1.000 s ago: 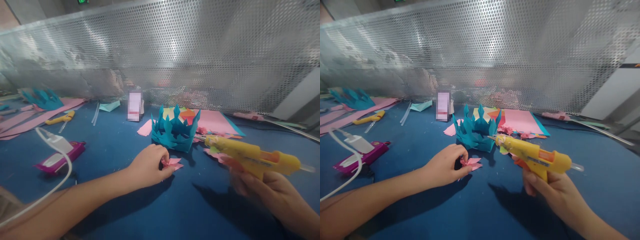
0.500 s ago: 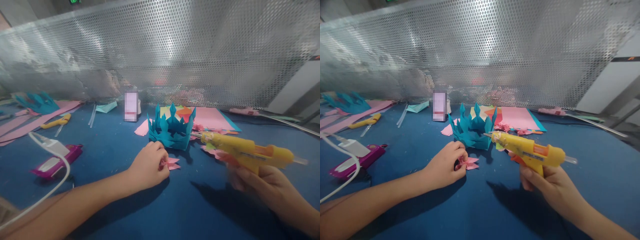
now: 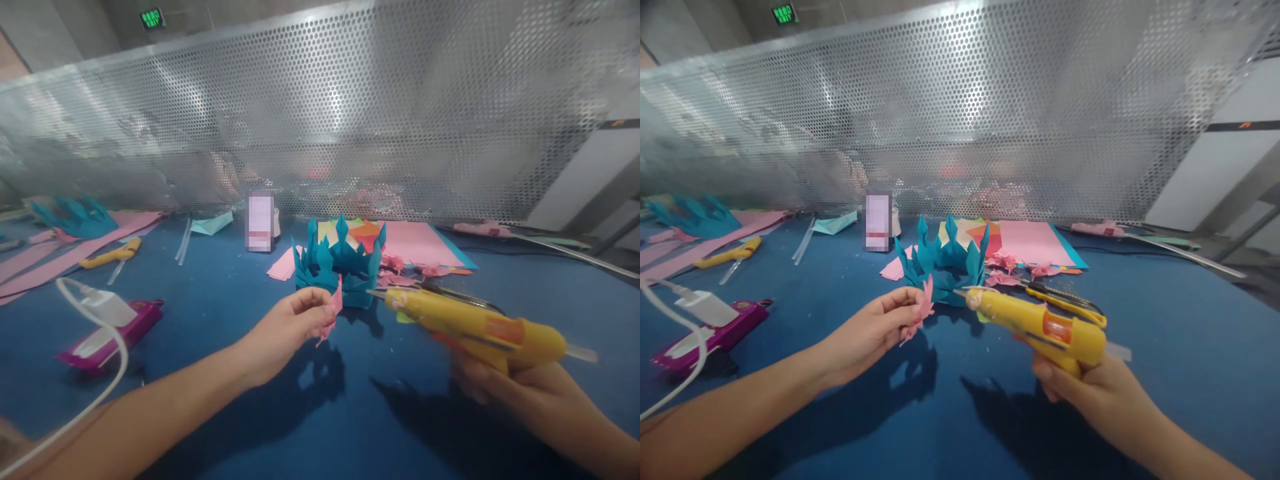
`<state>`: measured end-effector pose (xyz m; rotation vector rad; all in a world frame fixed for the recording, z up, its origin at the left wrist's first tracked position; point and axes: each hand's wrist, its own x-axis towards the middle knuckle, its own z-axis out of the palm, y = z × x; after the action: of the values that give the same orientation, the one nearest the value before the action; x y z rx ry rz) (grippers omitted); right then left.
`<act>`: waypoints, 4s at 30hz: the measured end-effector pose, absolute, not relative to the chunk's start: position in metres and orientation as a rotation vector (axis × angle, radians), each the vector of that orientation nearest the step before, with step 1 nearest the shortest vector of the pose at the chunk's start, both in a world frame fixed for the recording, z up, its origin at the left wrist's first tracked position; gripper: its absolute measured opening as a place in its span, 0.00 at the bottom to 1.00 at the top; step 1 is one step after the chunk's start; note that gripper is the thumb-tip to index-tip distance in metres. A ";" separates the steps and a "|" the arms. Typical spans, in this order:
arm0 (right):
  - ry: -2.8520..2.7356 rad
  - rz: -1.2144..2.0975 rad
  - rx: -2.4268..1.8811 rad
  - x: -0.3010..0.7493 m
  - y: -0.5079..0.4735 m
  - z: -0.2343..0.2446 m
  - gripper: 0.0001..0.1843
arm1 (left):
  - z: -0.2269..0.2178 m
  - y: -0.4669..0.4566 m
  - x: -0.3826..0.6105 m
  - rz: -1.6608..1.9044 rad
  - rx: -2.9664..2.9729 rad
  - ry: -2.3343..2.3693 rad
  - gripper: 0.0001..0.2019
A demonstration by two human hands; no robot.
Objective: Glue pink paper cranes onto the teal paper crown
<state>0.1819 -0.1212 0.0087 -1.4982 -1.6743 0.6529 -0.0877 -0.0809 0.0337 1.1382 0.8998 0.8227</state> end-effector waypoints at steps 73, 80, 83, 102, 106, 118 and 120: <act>-1.620 1.042 -1.256 0.174 -0.057 0.013 0.20 | 0.012 0.011 -0.061 0.849 0.825 0.438 0.06; -1.699 1.115 -1.143 0.182 -0.058 0.006 0.28 | 0.008 -0.016 -0.059 0.769 0.608 0.471 0.10; -1.777 1.215 -0.972 0.180 -0.060 0.005 0.32 | 0.005 -0.031 -0.063 0.676 0.581 0.468 0.10; -2.027 0.888 -1.024 0.175 -0.066 -0.002 0.24 | 0.009 -0.030 -0.061 0.749 0.508 0.592 0.13; -2.039 0.835 -0.997 0.175 -0.066 0.000 0.23 | 0.010 -0.030 -0.060 0.735 0.513 0.564 0.13; -2.036 0.815 -1.008 0.176 -0.067 0.000 0.21 | 0.007 -0.028 -0.061 0.665 0.572 0.495 0.08; -2.023 0.821 -1.012 0.176 -0.067 -0.001 0.21 | 0.007 -0.028 -0.062 0.653 0.603 0.474 0.08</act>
<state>0.1760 -0.0674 -0.0009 -1.0121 -2.0234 0.8208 -0.0618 -0.0279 0.0075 0.6030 0.4742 0.6535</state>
